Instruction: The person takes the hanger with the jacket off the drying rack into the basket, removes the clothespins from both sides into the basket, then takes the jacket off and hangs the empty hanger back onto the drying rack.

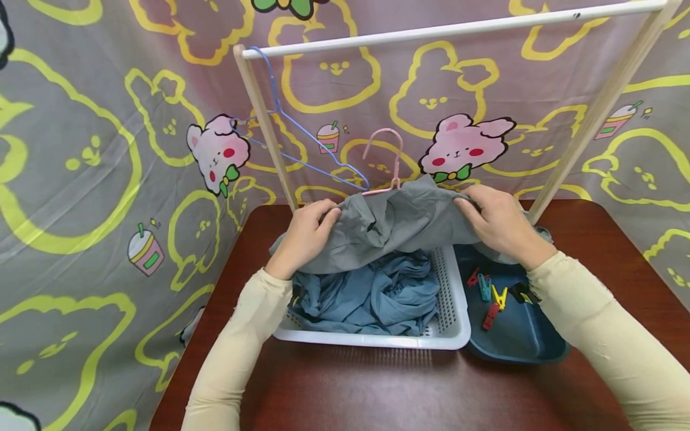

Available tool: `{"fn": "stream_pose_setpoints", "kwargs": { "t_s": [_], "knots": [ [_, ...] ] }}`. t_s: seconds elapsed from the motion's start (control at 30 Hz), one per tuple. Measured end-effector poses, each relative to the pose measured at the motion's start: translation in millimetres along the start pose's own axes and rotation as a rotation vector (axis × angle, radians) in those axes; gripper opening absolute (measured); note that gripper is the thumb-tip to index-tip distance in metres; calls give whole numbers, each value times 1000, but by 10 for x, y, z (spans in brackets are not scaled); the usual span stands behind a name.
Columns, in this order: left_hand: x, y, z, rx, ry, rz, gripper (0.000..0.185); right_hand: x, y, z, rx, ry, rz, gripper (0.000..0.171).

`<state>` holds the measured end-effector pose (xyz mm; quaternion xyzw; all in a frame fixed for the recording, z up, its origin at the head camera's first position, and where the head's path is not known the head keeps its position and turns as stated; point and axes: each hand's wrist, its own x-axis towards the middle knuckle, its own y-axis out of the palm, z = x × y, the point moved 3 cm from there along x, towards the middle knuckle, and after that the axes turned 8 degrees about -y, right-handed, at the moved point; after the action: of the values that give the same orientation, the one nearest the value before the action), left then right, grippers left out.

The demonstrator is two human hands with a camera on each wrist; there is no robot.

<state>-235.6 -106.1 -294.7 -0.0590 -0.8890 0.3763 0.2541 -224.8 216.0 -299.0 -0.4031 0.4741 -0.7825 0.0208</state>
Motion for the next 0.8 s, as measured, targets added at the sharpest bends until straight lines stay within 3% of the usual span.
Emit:
{"fn": "stream_pose_setpoints", "kwargs": {
  "t_s": [0.3, 0.63, 0.8],
  "knots": [
    [82, 63, -114, 11, 89, 26, 24, 61, 44, 76, 6, -97, 0, 5],
    [69, -3, -28, -10, 45, -22, 22, -22, -121, -103, -74, -223, -57, 21],
    [74, -17, 6, -6, 34, -33, 22, -71, -149, -191, -70, -221, -53, 19]
  ]
}}
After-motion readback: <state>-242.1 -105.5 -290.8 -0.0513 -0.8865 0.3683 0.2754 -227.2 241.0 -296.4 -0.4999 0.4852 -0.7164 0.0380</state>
